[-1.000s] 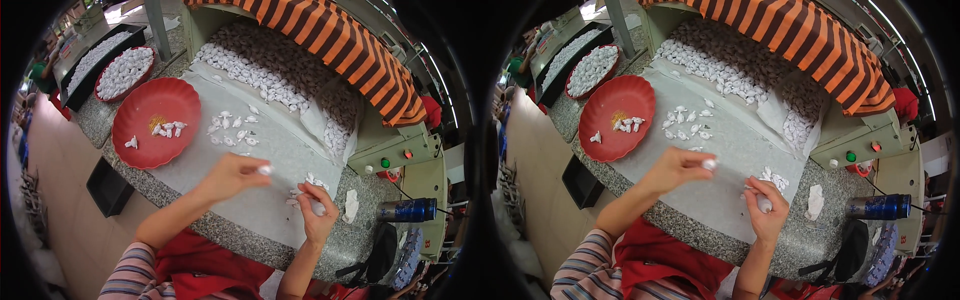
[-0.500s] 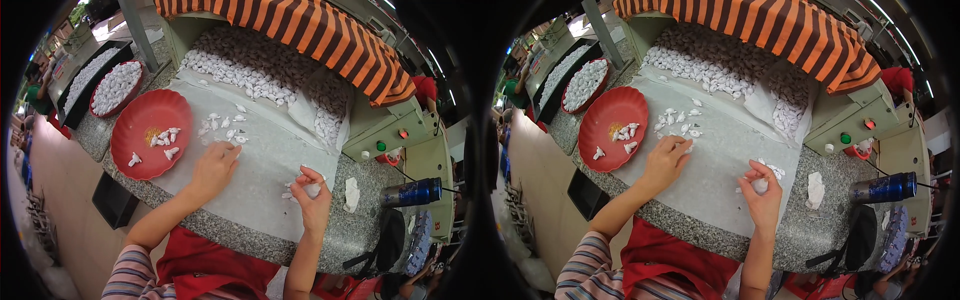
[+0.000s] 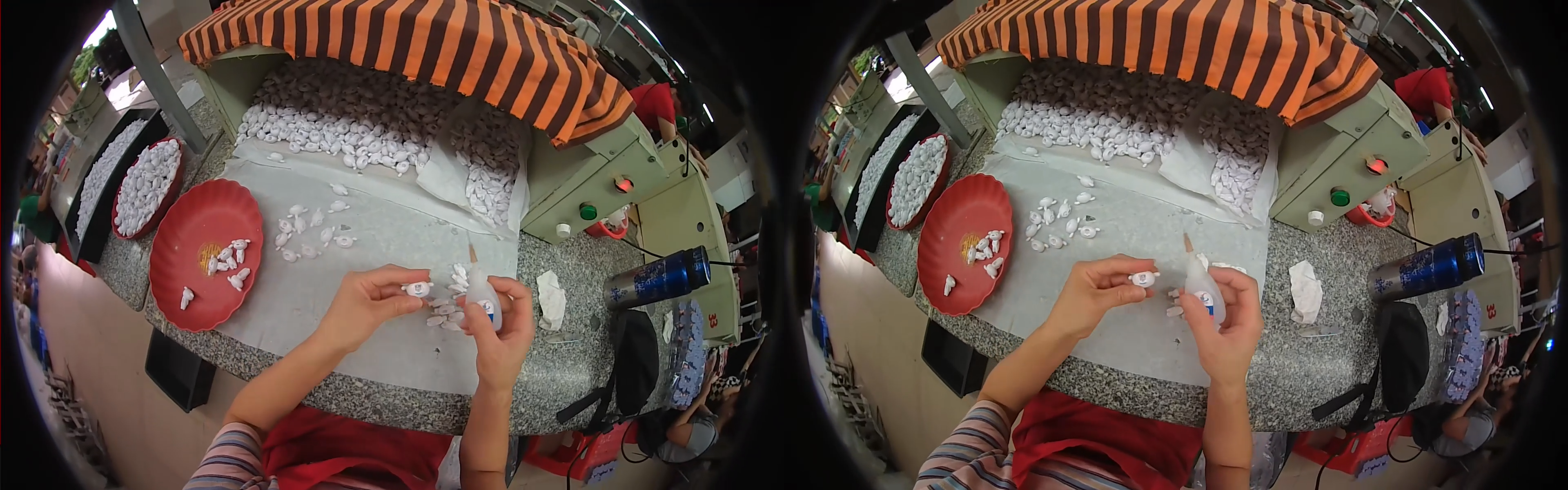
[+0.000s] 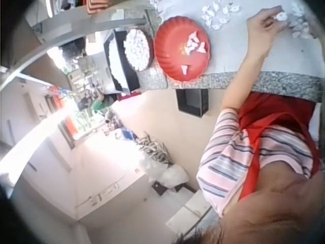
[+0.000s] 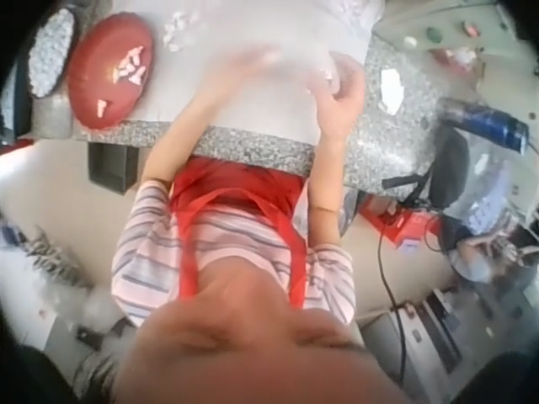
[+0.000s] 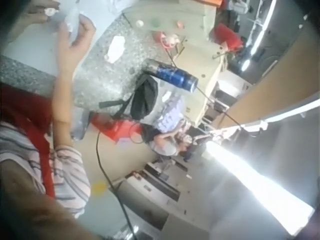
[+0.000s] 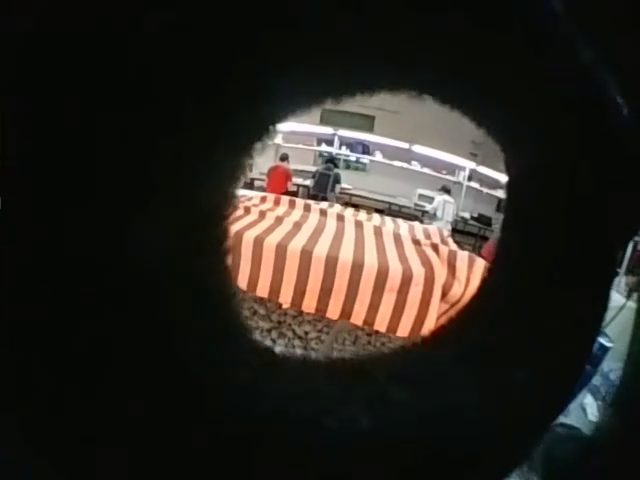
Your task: Apply glue to small white plastic components and place them into a red dish.
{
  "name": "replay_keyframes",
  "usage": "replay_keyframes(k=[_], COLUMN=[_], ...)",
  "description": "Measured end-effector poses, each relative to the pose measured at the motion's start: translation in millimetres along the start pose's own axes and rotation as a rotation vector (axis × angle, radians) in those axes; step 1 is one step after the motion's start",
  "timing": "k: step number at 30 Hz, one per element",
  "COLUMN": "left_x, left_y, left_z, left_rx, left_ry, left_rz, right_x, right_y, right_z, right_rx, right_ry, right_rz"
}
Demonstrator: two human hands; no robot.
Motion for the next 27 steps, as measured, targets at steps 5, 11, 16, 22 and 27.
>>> replay_keyframes(k=[5, 11, 16, 22, 27], left_x=[-17.4, -14.6, -12.2, -14.5, -14.3], left_y=[0.8, -8.8, -8.9, -6.9, -6.2], left_z=[-36.1, -33.2, -25.5, -28.8, -29.7], left_rx=[0.528, 0.312, 0.171, 0.203, 0.205], left_ry=[0.355, 0.325, 0.251, 0.264, 0.273], left_rz=[-0.169, -0.134, -0.142, -0.150, -0.145], right_x=[-34.1, -37.8, -36.4, -35.0, -34.3], right_y=[17.1, 36.7, 36.4, 37.7, 38.3], right_z=[58.3, 62.9, 59.4, 59.4, 59.3], right_rx=[-0.582, -0.694, -0.717, -0.713, -0.694], right_ry=[-0.577, -0.634, -0.638, -0.650, -0.660], right_rz=[-0.077, -0.048, -0.050, -0.028, -0.027])
Point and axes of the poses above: each hand's wrist, its own x-axis towards the middle knuckle, its own y-axis out of the palm, z = x × y, the point moved 9 cm from there along x, towards the middle knuckle, and after that the axes turned 4 degrees about z, right-handed, at the moved point
